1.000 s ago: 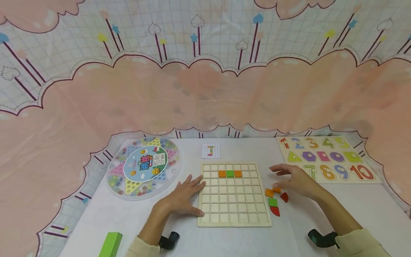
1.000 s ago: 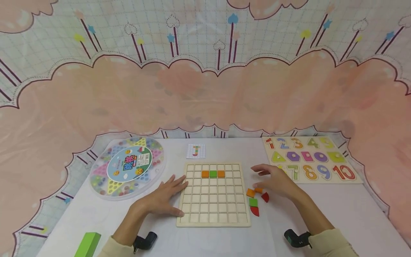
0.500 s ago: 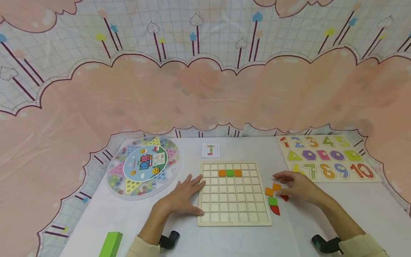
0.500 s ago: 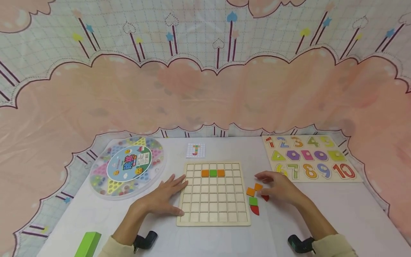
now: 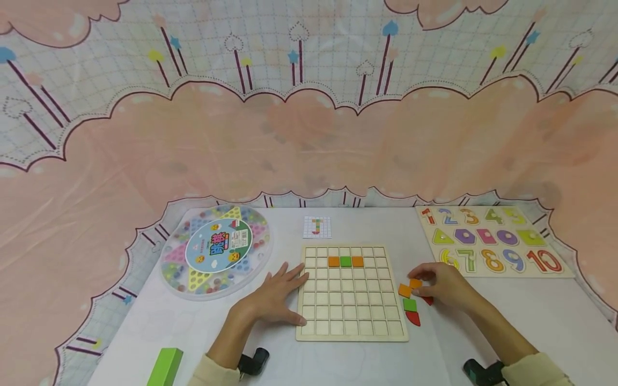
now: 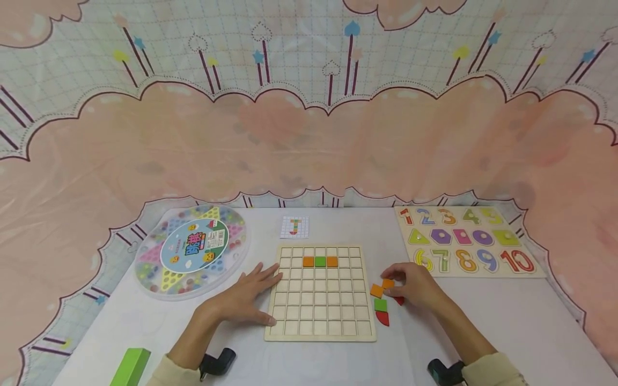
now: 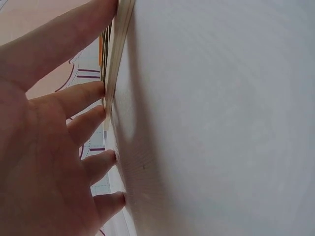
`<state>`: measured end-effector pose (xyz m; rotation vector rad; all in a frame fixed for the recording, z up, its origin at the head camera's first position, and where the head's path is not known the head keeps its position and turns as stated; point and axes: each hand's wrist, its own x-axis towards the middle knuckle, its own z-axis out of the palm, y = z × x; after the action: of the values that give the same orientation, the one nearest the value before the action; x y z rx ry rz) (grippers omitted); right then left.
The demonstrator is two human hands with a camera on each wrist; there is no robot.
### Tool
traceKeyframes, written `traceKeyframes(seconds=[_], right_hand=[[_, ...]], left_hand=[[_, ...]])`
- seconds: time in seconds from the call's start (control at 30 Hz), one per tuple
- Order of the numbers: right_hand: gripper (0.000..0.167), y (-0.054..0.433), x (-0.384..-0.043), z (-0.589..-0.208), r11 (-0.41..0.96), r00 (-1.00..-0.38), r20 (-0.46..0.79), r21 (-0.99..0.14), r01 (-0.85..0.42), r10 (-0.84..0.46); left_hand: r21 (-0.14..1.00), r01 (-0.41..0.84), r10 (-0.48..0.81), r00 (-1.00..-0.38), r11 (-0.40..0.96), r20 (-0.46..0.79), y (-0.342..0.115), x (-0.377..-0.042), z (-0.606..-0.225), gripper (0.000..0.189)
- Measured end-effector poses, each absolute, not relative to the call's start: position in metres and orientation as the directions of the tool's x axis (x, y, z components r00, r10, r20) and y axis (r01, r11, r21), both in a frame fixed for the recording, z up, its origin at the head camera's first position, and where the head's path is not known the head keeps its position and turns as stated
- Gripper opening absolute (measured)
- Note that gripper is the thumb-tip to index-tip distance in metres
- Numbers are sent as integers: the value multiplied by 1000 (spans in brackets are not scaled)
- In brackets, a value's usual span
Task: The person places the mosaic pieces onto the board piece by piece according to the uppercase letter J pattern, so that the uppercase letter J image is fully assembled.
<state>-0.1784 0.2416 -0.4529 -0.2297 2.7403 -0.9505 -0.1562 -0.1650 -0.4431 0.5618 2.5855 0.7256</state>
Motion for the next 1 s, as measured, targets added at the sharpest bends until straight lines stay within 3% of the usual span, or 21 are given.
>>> traceKeyframes(seconds=[0.63, 1.0], right_hand=[[29, 241, -181, -448, 779, -962, -172, -624, -59, -211], [28, 236, -189, -437, 732, -947, -271, -679, 59, -174]], left_hand=[[544, 274, 472, -840, 793, -266, -165, -158, -445, 100], [544, 281, 480, -837, 791, -264, -165, -158, -444, 100]])
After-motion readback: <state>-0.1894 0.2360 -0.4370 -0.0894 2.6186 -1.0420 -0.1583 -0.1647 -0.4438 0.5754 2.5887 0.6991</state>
